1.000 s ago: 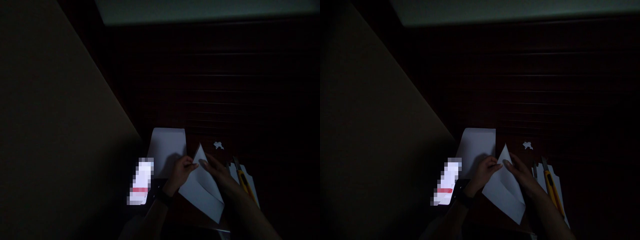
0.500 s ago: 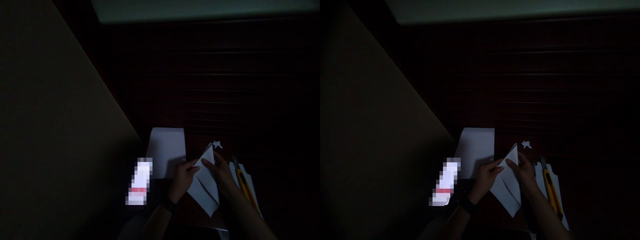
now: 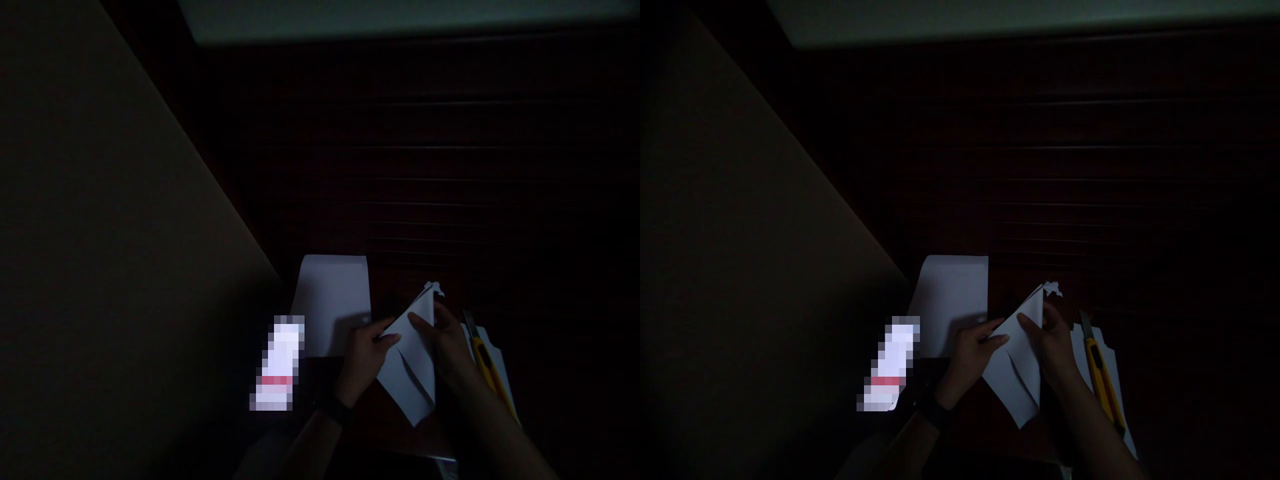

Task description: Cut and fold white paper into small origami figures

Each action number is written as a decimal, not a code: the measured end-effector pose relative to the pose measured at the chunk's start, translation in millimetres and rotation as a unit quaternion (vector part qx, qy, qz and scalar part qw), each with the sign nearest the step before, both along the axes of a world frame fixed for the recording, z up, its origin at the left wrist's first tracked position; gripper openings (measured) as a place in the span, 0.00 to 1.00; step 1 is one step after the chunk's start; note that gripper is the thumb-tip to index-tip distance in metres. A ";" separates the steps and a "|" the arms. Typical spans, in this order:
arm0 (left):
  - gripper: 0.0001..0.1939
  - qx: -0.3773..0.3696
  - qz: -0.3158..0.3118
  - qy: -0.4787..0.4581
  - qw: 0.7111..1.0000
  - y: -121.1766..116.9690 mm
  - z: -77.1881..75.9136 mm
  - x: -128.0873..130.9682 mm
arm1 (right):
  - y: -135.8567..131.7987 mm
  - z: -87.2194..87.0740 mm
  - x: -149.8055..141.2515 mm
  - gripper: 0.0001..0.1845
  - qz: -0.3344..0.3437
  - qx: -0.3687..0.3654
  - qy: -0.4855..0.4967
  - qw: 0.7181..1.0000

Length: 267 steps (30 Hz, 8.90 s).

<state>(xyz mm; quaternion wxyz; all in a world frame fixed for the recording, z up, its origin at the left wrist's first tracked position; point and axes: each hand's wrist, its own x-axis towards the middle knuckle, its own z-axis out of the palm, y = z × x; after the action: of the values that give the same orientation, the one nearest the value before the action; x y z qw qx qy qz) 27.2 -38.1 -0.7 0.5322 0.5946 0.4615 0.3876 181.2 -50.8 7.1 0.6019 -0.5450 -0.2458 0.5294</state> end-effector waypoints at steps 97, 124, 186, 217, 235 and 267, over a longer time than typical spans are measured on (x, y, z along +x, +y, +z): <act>0.13 0.019 0.010 -0.069 0.997 -16.9 4.9 12.3 | 6.5 16.6 -2.1 0.07 0.024 0.070 -0.139 0.987; 0.13 -0.003 -0.025 -0.046 0.999 -9.1 7.6 1.0 | 4.0 9.7 19.1 0.23 0.079 0.061 -0.108 0.989; 0.16 0.096 0.042 0.037 0.994 -22.5 9.6 9.3 | 4.3 18.4 6.5 0.19 0.082 0.057 -0.133 0.986; 0.15 0.013 0.090 -0.067 0.994 -17.9 5.0 9.1 | -12.3 13.9 -29.6 0.16 0.098 0.099 -0.416 0.899; 0.13 0.055 0.038 -0.009 0.998 -18.5 6.4 4.2 | 0.4 13.5 4.3 0.13 0.085 0.007 -0.231 0.969; 0.14 0.115 0.022 0.047 0.992 -25.1 13.3 4.8 | 2.0 11.2 12.4 0.09 0.080 0.020 -0.101 0.991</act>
<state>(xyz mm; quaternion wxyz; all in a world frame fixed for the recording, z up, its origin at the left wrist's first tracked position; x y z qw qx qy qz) 32.0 -63.2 12.6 0.4292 0.6591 0.4509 0.4219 193.6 -48.8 18.2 0.5405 -0.5623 -0.3586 0.5129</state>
